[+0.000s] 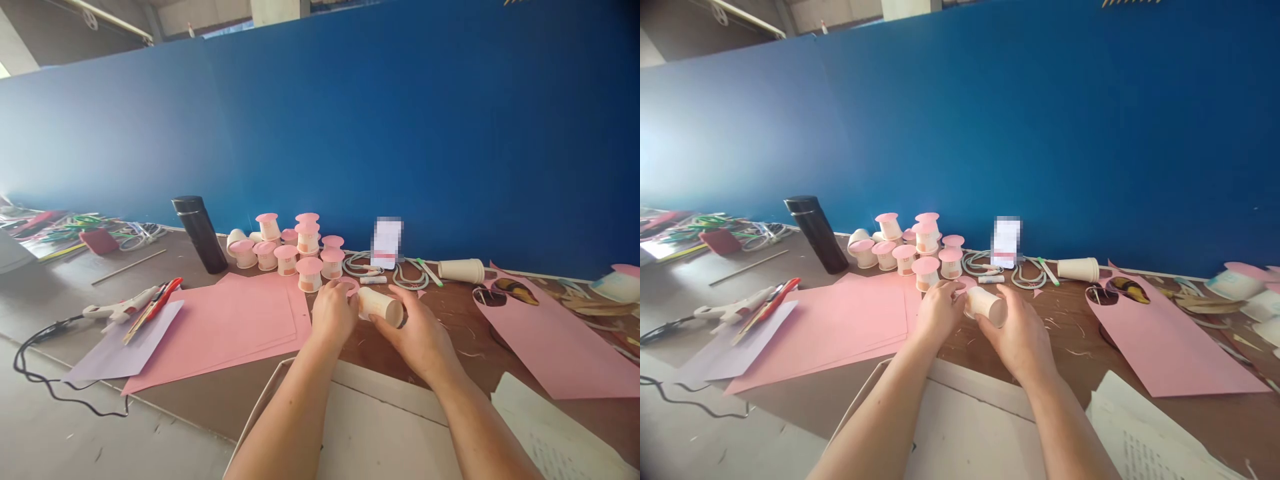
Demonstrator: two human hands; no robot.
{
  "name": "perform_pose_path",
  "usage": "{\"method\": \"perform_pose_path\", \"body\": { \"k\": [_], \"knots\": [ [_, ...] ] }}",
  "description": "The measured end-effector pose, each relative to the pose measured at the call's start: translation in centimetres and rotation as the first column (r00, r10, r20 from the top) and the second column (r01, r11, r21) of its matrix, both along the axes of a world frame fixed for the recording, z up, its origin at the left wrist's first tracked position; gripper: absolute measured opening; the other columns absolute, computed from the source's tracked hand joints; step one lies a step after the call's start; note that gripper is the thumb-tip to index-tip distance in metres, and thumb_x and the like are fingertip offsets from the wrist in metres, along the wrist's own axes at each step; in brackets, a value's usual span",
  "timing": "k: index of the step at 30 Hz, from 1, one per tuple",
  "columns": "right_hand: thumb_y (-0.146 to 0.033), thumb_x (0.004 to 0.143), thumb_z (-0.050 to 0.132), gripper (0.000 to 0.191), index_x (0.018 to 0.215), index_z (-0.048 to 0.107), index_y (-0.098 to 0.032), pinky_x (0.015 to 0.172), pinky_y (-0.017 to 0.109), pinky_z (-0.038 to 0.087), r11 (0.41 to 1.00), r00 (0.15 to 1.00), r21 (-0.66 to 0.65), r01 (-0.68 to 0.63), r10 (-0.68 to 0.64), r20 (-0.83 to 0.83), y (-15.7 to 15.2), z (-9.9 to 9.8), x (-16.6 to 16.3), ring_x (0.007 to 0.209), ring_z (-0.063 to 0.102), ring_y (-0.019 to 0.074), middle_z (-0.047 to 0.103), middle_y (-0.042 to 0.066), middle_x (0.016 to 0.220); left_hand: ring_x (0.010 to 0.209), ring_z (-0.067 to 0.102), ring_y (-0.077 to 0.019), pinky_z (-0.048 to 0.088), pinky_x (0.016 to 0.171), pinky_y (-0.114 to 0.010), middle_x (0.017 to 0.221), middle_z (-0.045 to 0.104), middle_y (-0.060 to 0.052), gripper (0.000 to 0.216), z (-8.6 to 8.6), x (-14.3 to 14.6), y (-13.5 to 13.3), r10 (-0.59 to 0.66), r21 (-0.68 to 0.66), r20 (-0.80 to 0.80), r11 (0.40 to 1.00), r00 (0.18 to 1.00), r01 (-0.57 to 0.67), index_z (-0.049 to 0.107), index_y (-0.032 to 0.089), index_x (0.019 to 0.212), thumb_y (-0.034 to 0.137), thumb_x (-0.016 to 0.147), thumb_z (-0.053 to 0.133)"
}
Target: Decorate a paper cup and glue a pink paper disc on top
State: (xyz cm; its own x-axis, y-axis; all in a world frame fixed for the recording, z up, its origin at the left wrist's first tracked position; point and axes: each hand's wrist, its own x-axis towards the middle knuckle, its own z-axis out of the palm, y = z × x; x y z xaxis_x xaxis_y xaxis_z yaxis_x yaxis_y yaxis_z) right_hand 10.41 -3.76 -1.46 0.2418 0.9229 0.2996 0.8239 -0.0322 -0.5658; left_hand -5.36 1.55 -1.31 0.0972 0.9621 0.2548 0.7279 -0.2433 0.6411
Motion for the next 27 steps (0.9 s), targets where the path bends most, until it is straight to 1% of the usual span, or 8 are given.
{"method": "perform_pose_path", "body": {
  "k": [3, 7, 10, 15, 18, 21, 23, 27],
  "knots": [
    [-0.056, 0.08, 0.066, 0.058, 0.129, 0.065, -0.024, 0.08, 0.044, 0.054, 0.998, 0.999, -0.042, 0.042, -0.041, 0.017, 0.2, 0.0, 0.3, 0.104, 0.069, 0.0345, 0.073, 0.012, 0.117, 0.114, 0.064, -0.0277, 0.05, 0.096, -0.037, 0.125, 0.071, -0.011, 0.034, -0.1, 0.0, 0.0, 0.012, -0.009, -0.067, 1.0, 0.998, -0.013, 0.073, 0.016, 0.12, 0.023, 0.095, 0.051],
    [-0.054, 0.084, 0.062, 0.063, 0.139, 0.062, -0.024, 0.097, 0.048, 0.051, 0.999, 0.997, 0.05, -0.02, 0.016, 0.08, 0.6, -0.8, 1.5, 0.126, 0.06, 0.0353, 0.066, 0.012, 0.136, 0.112, 0.065, -0.0285, 0.05, 0.092, -0.037, 0.123, 0.072, -0.011, 0.035, 0.0, -0.1, 0.1, 0.039, -0.042, -0.158, 0.998, 0.987, -0.046, 0.073, 0.018, 0.119, 0.023, 0.097, 0.046],
    [-0.053, 0.087, 0.06, 0.062, 0.141, 0.062, -0.024, 0.099, 0.049, 0.05, 0.998, 0.994, 0.046, -0.037, 0.032, 0.108, 1.1, -1.1, 2.0, 0.127, 0.059, 0.0351, 0.065, 0.012, 0.138, 0.109, 0.065, -0.0288, 0.051, 0.088, -0.036, 0.117, 0.072, -0.013, 0.037, 0.2, -0.2, 0.0, 0.056, -0.071, -0.199, 0.995, 0.978, -0.072, 0.072, 0.017, 0.12, 0.021, 0.098, 0.043],
    [-0.05, 0.086, 0.062, 0.059, 0.138, 0.065, -0.025, 0.1, 0.05, 0.049, 0.998, 0.984, 0.0, -0.064, 0.063, 0.166, 1.9, -0.9, 0.7, 0.123, 0.06, 0.036, 0.067, 0.012, 0.132, 0.106, 0.065, -0.0304, 0.051, 0.086, -0.038, 0.112, 0.072, -0.015, 0.035, -0.2, -0.2, 0.3, 0.029, -0.073, -0.196, 0.996, 0.98, -0.044, 0.075, 0.017, 0.111, 0.019, 0.095, 0.043],
    [-0.057, 0.084, 0.064, 0.065, 0.14, 0.063, -0.024, 0.103, 0.049, 0.047, 0.996, 0.991, 0.007, -0.084, 0.083, 0.109, 2.2, -0.6, 0.1, 0.127, 0.058, 0.0357, 0.066, 0.013, 0.134, 0.109, 0.064, -0.0309, 0.05, 0.089, -0.038, 0.116, 0.071, -0.016, 0.036, -0.4, -0.4, 0.6, 0.032, -0.092, -0.169, 0.995, 0.985, -0.048, 0.073, 0.016, 0.116, 0.015, 0.092, 0.046],
    [-0.066, 0.082, 0.061, 0.076, 0.143, 0.059, -0.02, 0.099, 0.048, 0.05, 0.997, 0.998, 0.068, 0.028, -0.025, -0.053, 2.2, 0.7, 0.7, 0.119, 0.064, 0.0336, 0.064, 0.015, 0.137, 0.112, 0.063, -0.0315, 0.05, 0.09, -0.038, 0.122, 0.07, -0.016, 0.04, -0.4, -0.5, 0.8, 0.037, -0.122, -0.145, 0.991, 0.989, -0.055, 0.07, 0.017, 0.123, 0.012, 0.086, 0.053],
    [-0.063, 0.084, 0.059, 0.069, 0.135, 0.064, -0.017, 0.096, 0.045, 0.052, 0.988, 0.984, 0.089, 0.129, -0.117, -0.135, 2.4, 2.2, 1.6, 0.112, 0.068, 0.0317, 0.069, 0.015, 0.129, 0.112, 0.063, -0.0315, 0.05, 0.09, -0.038, 0.122, 0.07, -0.016, 0.04, -0.2, -0.4, 0.8, 0.034, -0.128, -0.145, 0.99, 0.989, -0.053, 0.071, 0.018, 0.12, 0.011, 0.085, 0.055],
    [-0.049, 0.09, 0.053, 0.044, 0.118, 0.074, -0.022, 0.081, 0.039, 0.054, 0.996, 0.995, -0.014, 0.092, -0.093, -0.028, 4.8, 4.8, 3.0, 0.089, 0.071, 0.0265, 0.077, 0.009, 0.098, 0.11, 0.063, -0.0315, 0.05, 0.087, -0.038, 0.118, 0.069, -0.018, 0.037, 0.1, -0.3, 0.4, 0.031, -0.133, -0.18, 0.99, 0.983, -0.055, 0.072, 0.016, 0.116, 0.009, 0.086, 0.05]
  ]
}}
